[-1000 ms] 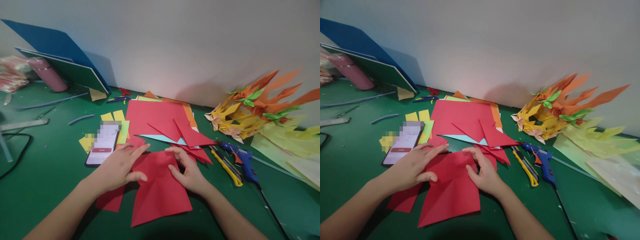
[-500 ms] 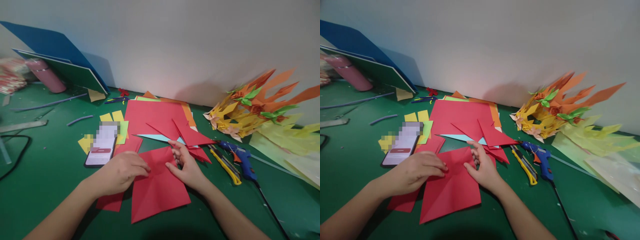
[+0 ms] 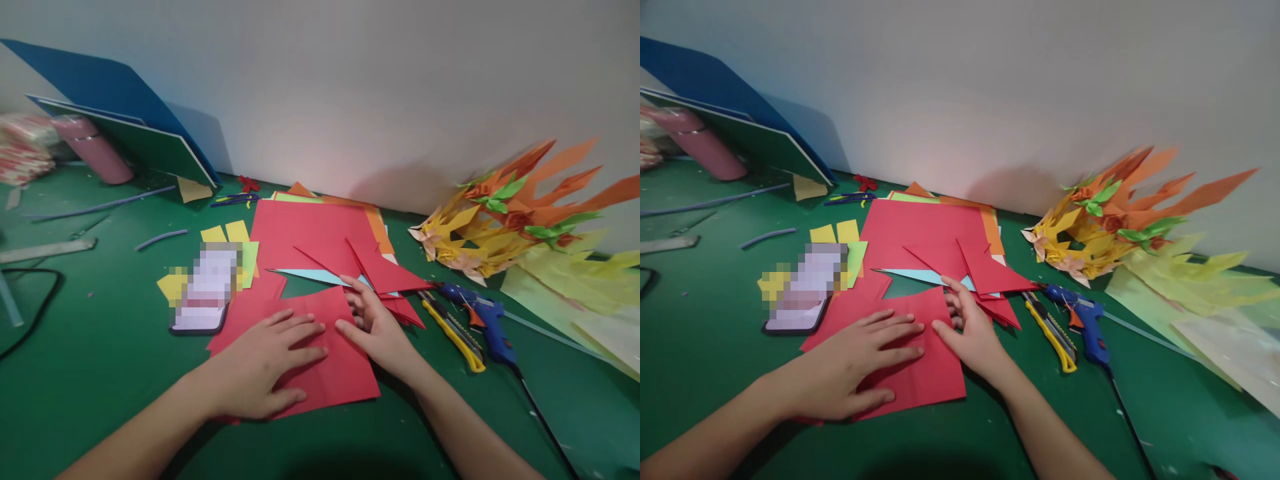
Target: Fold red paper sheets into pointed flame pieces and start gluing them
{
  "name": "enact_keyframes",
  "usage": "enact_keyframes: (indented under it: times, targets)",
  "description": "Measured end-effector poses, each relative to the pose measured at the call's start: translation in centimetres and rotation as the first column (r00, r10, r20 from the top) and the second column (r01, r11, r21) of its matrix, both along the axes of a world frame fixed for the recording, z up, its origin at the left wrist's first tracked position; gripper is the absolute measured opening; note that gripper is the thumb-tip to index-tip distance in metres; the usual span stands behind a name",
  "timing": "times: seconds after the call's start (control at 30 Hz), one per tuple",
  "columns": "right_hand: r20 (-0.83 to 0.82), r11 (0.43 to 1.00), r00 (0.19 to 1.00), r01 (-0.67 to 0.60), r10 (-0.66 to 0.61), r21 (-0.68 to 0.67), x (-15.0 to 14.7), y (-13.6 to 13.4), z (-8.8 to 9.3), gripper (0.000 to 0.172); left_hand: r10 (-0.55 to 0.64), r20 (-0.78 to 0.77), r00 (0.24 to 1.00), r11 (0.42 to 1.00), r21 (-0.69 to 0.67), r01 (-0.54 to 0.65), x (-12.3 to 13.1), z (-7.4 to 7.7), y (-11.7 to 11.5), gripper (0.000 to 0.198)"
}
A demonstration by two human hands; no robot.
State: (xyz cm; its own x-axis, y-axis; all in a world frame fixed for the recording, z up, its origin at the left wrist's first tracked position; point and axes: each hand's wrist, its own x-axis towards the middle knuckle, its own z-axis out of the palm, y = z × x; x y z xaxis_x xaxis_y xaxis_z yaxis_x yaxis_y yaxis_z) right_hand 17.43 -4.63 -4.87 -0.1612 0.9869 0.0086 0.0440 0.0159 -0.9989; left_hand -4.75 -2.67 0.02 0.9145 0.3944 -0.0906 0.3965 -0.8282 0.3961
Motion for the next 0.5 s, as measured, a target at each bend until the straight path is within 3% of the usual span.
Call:
enact_keyframes:
  times: [0.13, 0.27, 0.4, 0.5]
  targets:
    - [-0.005, 0.991, 0.992, 0.128, -0.128, -0.028, -0.1, 0.1, -0.2, 0.051, 0.01, 0.013, 1.0, 1.0, 0.008, -0.01, -0.1, -0.2, -0.1, 0.054]
    - [0.07, 0.969, 0.967, 0.244, -0.246, 0.043, -0.7, -0.1, -0.7, 0.045, 0.003, 0.011, 1.0, 1.0, 0.015, -0.003, -0.2, -0.6, -0.4, 0.057]
    - [0.236, 0.921, 0.905, 0.293, -0.354, 0.256, -1.1, -0.4, -1.0, 0.038, 0.016, 0.047, 0.999, 1.0, 0.015, -0.016, 0.3, -0.5, 0.4, 0.073]
    - [0.39, 0.875, 0.838, 0.19, -0.381, 0.446, -1.2, -0.6, -0.9, 0.036, 0.063, 0.17, 0.983, 0.998, -0.036, -0.057, 0.6, -0.9, 0.4, 0.061]
